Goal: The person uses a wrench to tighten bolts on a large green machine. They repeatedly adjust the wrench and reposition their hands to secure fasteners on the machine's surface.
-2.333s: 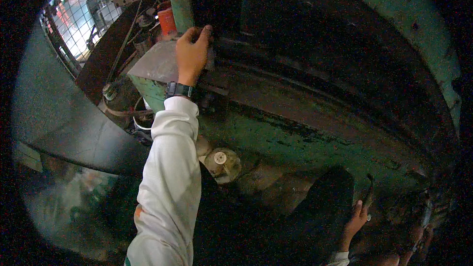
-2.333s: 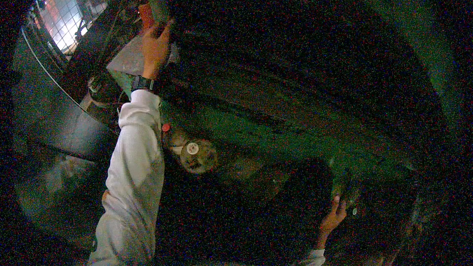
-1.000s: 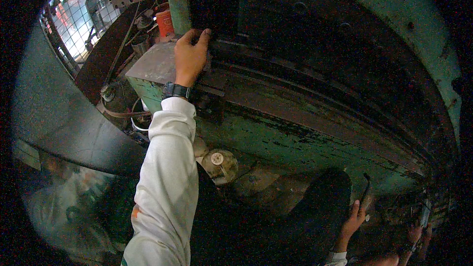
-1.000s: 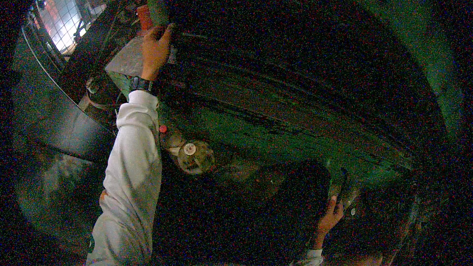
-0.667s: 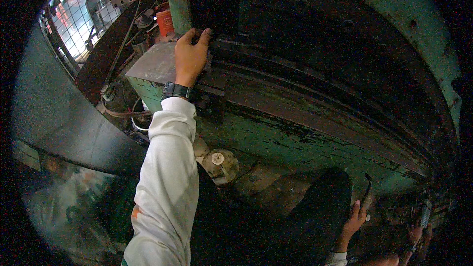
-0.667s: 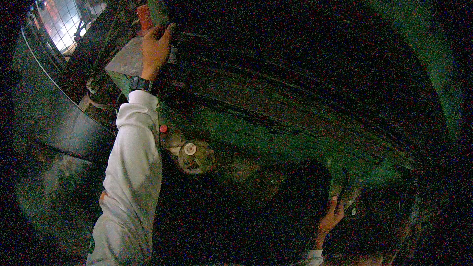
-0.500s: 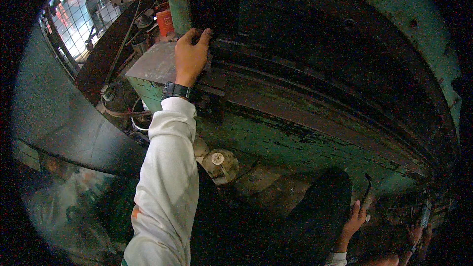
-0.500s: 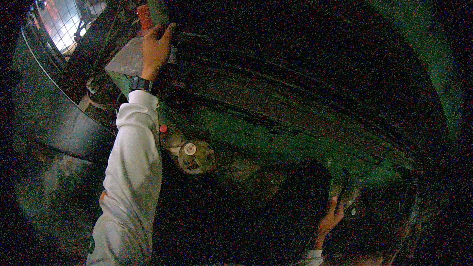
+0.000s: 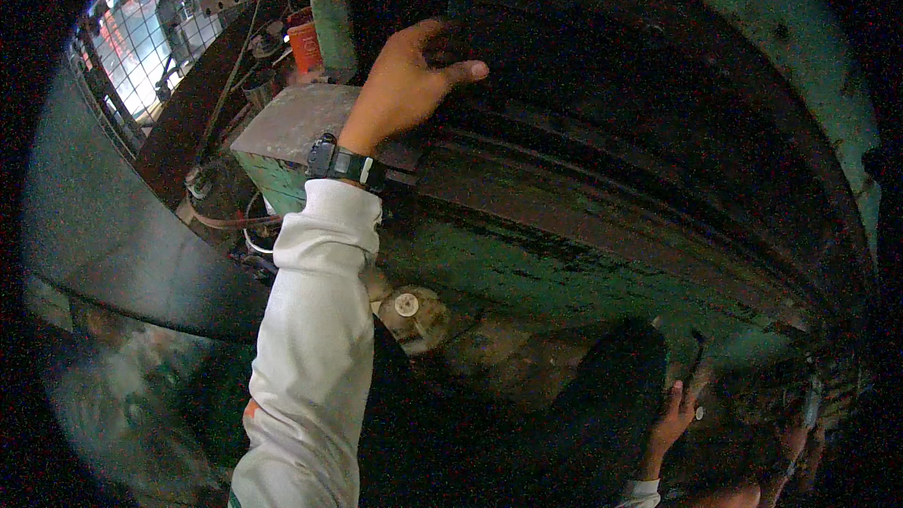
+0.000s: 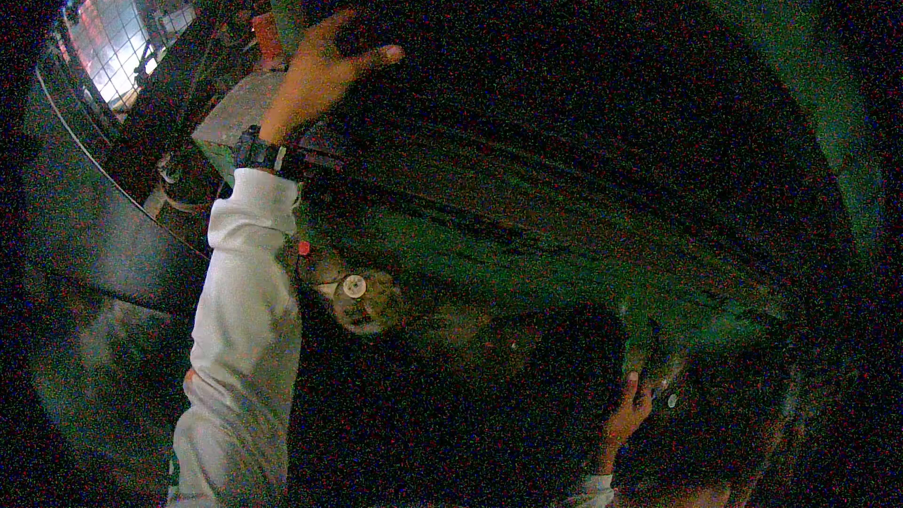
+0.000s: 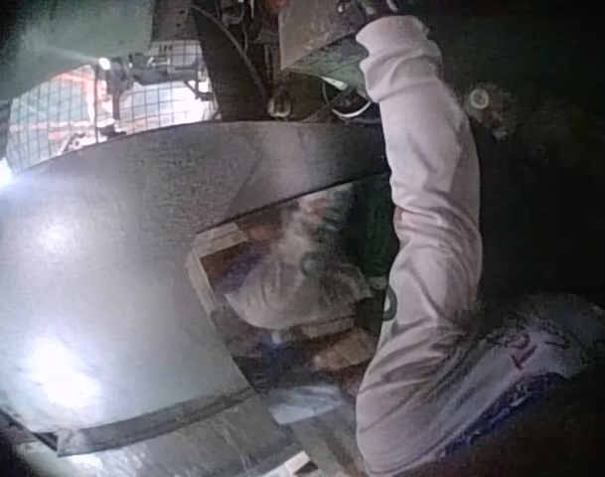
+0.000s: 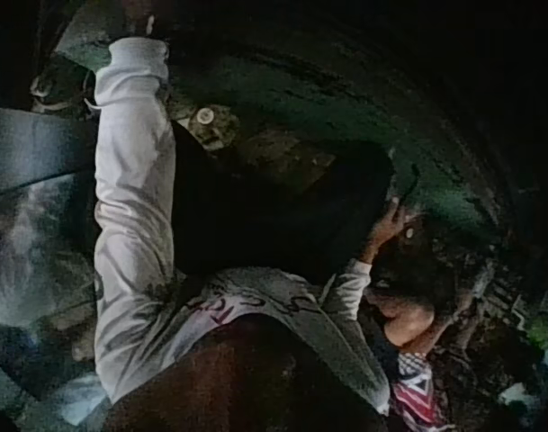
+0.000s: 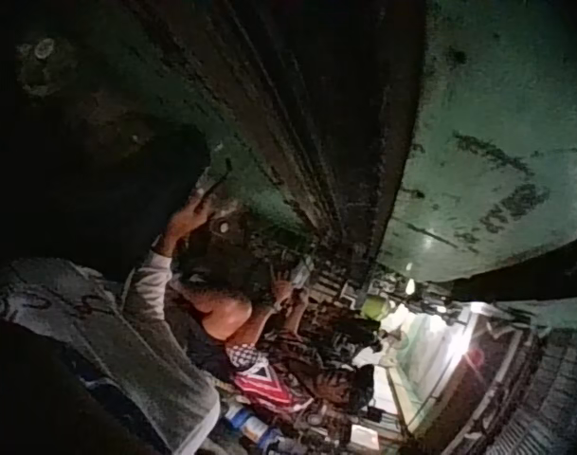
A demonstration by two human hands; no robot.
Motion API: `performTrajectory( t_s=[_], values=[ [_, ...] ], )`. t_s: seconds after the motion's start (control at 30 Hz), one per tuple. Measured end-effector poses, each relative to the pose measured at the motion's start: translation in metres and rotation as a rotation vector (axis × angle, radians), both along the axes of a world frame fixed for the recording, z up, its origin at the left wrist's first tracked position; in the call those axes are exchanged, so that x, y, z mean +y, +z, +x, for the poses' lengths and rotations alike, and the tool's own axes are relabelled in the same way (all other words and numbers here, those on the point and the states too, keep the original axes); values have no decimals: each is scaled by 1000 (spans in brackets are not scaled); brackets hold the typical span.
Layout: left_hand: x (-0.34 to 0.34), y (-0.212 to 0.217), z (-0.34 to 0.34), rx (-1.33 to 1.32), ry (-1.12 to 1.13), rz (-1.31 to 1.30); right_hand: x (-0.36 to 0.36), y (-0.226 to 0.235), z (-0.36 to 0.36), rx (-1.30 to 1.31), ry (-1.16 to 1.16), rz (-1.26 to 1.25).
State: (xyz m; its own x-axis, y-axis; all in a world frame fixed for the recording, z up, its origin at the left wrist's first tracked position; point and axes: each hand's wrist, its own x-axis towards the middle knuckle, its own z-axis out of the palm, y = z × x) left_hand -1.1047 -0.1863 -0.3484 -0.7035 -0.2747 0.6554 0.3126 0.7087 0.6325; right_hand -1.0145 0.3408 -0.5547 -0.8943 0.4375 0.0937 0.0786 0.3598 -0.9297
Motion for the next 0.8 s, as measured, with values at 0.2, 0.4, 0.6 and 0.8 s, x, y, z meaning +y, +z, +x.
performTrajectory(
  t_s=[0.2,0.4,0.6,0.8],
  values=[
    [5,-5,-7,34,99,8,28,-24,-8,-74,-12,61],
    [7,-1,-10,-36,-134,89,12,-18,-9,-3,29,-70],
    [11,10,-14,-140,-156,185,18,-20,-5,-46,-105,-26],
    [14,15,-15,-58,-237,267,40,-45,-12,206,-6,8]
  ],
)
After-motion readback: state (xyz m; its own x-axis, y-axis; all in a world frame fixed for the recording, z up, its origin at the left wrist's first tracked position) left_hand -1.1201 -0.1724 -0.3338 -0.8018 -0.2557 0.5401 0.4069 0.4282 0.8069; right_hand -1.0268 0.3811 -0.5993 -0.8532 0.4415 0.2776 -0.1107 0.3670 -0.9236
